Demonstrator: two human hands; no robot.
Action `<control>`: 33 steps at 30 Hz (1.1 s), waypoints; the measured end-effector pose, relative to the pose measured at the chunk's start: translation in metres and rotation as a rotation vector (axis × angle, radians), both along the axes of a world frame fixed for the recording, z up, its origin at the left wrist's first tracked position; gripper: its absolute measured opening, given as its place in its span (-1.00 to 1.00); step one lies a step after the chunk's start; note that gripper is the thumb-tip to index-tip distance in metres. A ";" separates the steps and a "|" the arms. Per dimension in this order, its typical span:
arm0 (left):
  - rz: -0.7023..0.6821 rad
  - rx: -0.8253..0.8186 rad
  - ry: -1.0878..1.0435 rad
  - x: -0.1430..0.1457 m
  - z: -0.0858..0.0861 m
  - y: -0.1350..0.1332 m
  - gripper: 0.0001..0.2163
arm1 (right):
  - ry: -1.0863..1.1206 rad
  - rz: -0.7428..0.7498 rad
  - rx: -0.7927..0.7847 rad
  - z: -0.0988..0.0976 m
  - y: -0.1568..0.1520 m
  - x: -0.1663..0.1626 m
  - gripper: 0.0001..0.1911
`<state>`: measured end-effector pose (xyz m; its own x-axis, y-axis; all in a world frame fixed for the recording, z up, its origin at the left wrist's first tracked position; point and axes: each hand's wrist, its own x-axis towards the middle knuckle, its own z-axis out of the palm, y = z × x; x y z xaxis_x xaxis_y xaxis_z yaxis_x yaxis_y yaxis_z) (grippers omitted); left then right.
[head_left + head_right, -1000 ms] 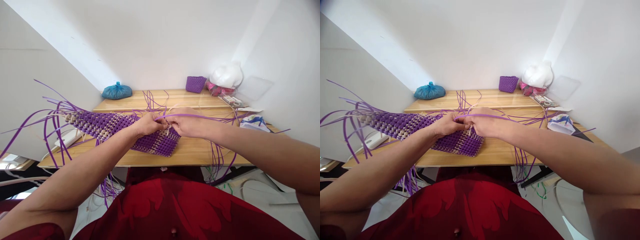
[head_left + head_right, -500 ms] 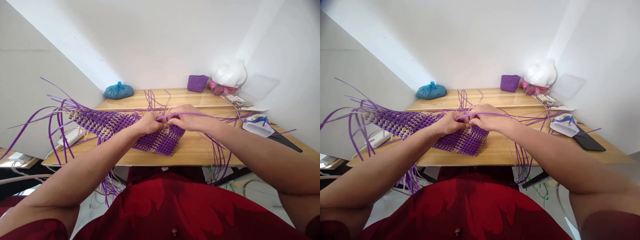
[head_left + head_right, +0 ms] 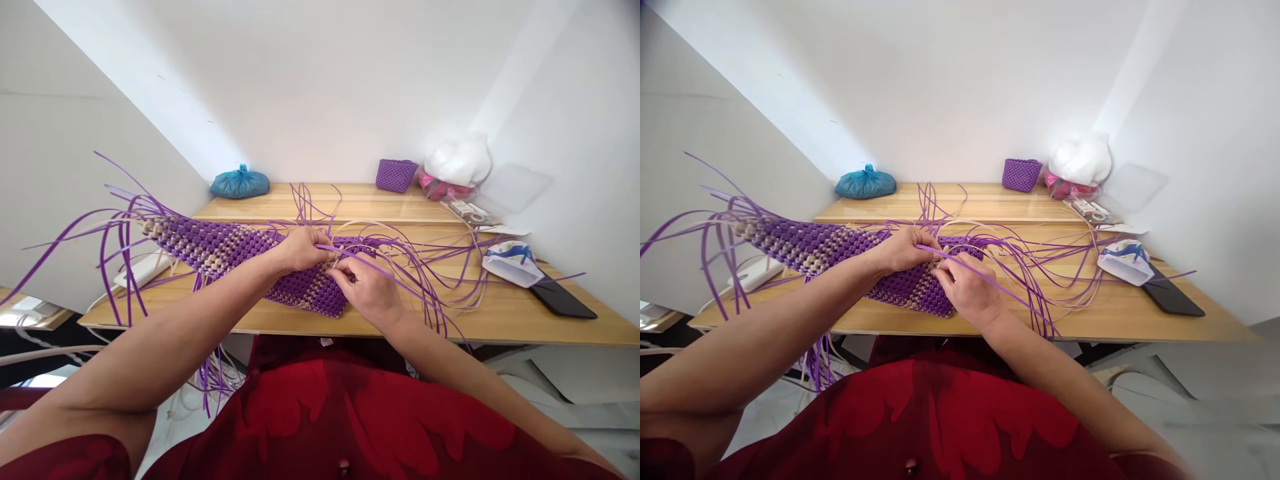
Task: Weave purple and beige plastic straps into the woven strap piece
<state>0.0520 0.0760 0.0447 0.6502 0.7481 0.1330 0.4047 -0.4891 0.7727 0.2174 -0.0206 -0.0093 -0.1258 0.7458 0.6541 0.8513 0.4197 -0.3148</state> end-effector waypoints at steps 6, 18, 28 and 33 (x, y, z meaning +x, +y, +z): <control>-0.014 -0.003 0.003 0.000 -0.003 0.003 -0.79 | 0.195 0.023 0.069 -0.004 0.008 -0.010 -0.77; -0.023 0.017 0.033 -0.003 -0.004 0.005 -0.78 | 0.616 0.356 -0.070 -0.025 -0.022 -0.017 -0.93; -0.076 0.024 0.099 -0.009 0.003 0.000 -0.75 | 0.968 0.374 -0.321 -0.038 -0.026 -0.027 -0.80; 0.088 0.013 0.044 -0.004 -0.005 -0.005 -0.78 | 1.180 0.321 -0.509 -0.032 -0.026 -0.036 -0.70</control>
